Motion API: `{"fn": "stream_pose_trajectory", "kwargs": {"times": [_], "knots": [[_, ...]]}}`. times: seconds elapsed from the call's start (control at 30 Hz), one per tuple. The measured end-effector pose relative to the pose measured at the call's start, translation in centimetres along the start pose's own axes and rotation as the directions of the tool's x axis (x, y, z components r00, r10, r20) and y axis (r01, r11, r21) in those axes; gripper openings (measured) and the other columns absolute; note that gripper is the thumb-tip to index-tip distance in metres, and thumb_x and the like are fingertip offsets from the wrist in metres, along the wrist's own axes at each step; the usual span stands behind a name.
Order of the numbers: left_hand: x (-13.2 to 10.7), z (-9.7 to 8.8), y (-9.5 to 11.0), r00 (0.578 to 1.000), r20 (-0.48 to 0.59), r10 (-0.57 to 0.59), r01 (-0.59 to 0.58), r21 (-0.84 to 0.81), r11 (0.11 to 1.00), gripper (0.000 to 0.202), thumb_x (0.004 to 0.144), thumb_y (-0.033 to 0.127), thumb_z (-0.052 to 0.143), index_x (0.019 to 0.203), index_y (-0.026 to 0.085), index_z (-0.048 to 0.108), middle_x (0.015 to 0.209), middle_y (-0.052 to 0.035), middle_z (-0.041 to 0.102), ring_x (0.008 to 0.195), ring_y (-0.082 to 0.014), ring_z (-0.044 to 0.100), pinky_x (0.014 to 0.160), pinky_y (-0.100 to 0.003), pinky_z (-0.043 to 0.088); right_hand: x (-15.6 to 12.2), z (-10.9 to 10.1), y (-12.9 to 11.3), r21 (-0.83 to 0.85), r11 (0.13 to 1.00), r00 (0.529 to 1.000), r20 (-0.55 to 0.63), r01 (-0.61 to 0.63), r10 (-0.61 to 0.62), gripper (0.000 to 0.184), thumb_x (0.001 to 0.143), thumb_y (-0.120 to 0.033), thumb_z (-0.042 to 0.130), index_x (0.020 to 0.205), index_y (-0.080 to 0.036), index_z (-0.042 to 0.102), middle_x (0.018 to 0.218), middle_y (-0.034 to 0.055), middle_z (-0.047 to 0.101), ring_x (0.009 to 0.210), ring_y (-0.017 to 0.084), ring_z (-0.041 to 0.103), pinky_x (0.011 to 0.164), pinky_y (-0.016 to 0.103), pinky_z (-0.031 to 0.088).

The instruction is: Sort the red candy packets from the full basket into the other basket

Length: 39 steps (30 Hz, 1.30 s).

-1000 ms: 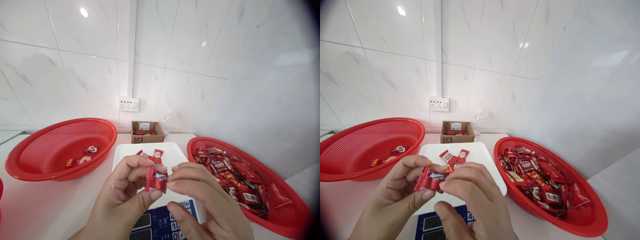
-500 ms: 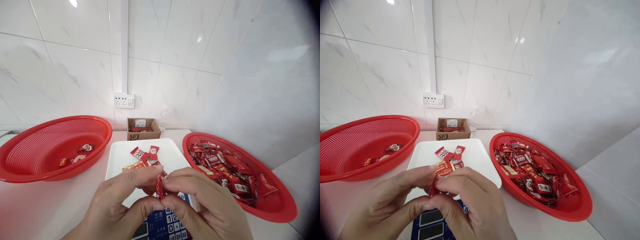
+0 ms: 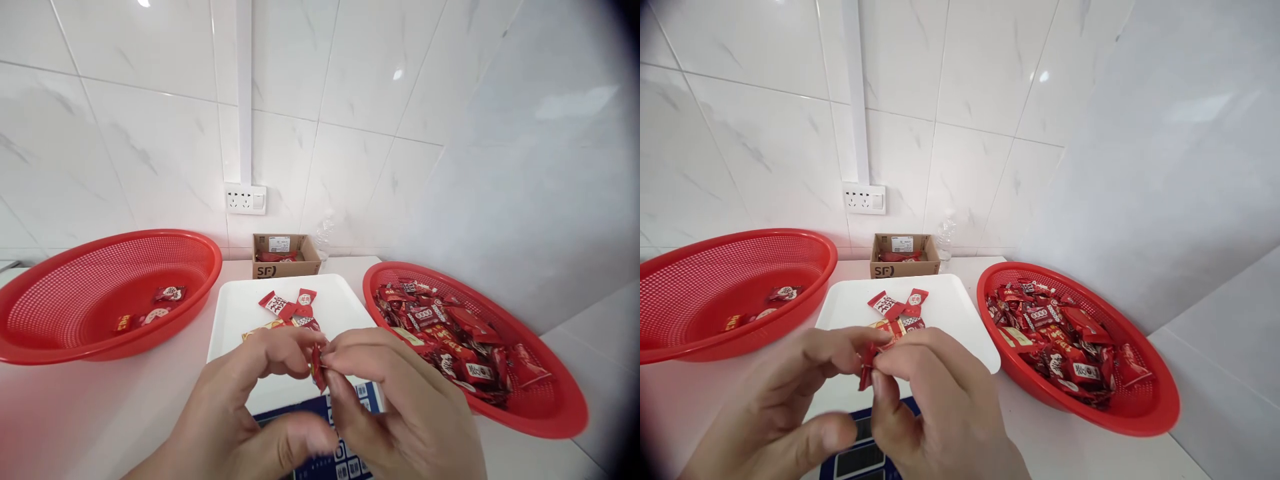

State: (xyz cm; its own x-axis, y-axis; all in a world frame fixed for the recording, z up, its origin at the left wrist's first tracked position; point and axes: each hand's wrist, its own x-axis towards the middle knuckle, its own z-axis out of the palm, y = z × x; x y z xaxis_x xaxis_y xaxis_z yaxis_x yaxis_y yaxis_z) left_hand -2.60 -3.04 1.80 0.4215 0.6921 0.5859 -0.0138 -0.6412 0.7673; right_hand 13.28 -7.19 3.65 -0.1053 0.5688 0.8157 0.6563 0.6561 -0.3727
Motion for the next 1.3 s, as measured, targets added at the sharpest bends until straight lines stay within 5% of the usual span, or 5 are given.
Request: {"fn": "stream_pose_trajectory", "kwargs": {"times": [0.1,0.37,0.53,0.73,1.3], "knots": [[0.4,-0.3,0.2,0.996,0.051,0.076,-0.083,0.161,0.983,0.03,0.082,0.051,0.059,0.078,0.022,0.051,0.087,0.0002,0.059,0.076,-0.0114,0.06,0.066,-0.018,0.051,0.1,0.2,0.0,0.0,0.998,0.998,0.034,0.058,-0.058,0.014,0.077,-0.005,0.057,0.082,-0.019,0.059,0.074,0.0006,0.066,0.066,0.01,0.063,0.061,0.016,0.053],[0.2,-0.6,0.8,0.972,0.147,0.181,-0.216,0.279,0.936,0.015,0.087,0.006,0.044,0.085,0.02,0.05,0.084,0.0006,0.055,0.073,-0.0075,0.056,0.067,-0.014,0.047,-0.1,-0.2,-0.1,0.042,0.999,0.997,0.072,-0.02,0.017,0.018,0.078,-0.006,0.054,0.087,-0.02,0.059,0.084,0.0007,0.067,0.076,0.011,0.065,0.071,0.018,0.054],[0.0,-0.5,0.8,0.965,0.184,0.19,-0.246,0.365,0.898,0.018,0.086,0.005,0.041,0.082,0.02,0.048,0.079,0.0003,0.051,0.067,-0.009,0.054,0.061,-0.016,0.047,-0.4,-0.6,-0.2,0.064,0.991,0.978,0.185,-0.115,0.102,0.011,0.083,-0.028,0.062,0.092,-0.023,0.058,0.088,-0.0006,0.066,0.079,0.012,0.064,0.07,0.017,0.053],[-0.1,-0.5,0.8,0.949,0.257,0.182,-0.245,0.242,0.939,0.017,0.089,0.008,0.04,0.081,0.02,0.05,0.076,0.0011,0.049,0.061,-0.0074,0.052,0.055,-0.014,0.046,-0.3,-0.5,-0.5,0.158,0.983,0.984,0.161,-0.098,0.072,0.013,0.092,-0.025,0.05,0.081,-0.021,0.055,0.076,-0.0009,0.062,0.066,0.009,0.06,0.058,0.016,0.05],[-0.6,0.5,0.6,0.976,0.083,0.199,-0.212,0.206,0.955,0.016,0.093,0.018,0.037,0.086,0.023,0.051,0.074,-0.0006,0.048,0.058,-0.0116,0.048,0.055,-0.021,0.047,-0.8,0.3,-1.3,0.075,0.989,0.989,0.091,-0.127,0.12,0.013,0.089,-0.022,0.05,0.077,-0.022,0.054,0.074,0.0011,0.061,0.061,0.011,0.058,0.057,0.019,0.051]]}}
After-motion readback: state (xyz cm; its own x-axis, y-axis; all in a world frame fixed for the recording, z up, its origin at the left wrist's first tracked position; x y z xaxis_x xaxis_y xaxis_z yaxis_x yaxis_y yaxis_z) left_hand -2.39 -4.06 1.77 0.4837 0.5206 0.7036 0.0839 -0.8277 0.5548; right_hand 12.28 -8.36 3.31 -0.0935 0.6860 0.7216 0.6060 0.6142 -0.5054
